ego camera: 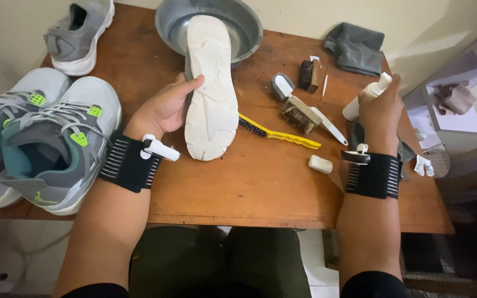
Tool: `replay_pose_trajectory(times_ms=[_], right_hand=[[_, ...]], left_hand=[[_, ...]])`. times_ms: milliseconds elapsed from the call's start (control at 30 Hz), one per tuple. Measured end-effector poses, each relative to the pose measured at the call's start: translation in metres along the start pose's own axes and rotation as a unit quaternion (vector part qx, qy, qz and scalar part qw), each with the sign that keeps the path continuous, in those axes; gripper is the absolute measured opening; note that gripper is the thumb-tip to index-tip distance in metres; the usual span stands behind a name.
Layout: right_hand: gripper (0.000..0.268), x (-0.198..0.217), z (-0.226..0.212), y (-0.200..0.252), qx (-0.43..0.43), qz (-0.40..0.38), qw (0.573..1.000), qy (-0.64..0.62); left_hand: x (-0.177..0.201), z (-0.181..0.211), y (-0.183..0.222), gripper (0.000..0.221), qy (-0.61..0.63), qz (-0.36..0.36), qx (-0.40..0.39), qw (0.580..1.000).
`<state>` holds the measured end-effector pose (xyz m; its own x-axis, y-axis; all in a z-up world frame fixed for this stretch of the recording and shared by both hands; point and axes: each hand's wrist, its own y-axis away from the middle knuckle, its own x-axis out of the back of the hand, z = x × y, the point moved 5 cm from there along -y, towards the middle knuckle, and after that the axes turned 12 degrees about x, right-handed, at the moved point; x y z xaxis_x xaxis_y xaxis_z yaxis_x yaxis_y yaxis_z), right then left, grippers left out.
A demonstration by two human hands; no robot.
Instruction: Applying liquid and brushing a detached shoe sole on a workbench as part of a repair process.
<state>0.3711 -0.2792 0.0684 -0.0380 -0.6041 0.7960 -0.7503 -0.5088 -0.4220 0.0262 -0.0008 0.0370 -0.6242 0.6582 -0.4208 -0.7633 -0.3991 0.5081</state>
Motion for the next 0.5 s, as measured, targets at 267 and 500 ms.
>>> replay_pose_trajectory(times_ms=[267,500], right_hand=[[0.069,0.005,-0.03,0.006,0.161,0.086,0.98,-0.077],[0.071,-0.01,-0.144,0.048,0.428,0.038,0.871,-0.238]], left_hand=[[0.008,-0.004,-0.015,0.048,0.041,-0.019,-0.016,0.999],[0.029,-0.015,-0.054,0.067,0.013,-0.059,-0.068,0.996]])
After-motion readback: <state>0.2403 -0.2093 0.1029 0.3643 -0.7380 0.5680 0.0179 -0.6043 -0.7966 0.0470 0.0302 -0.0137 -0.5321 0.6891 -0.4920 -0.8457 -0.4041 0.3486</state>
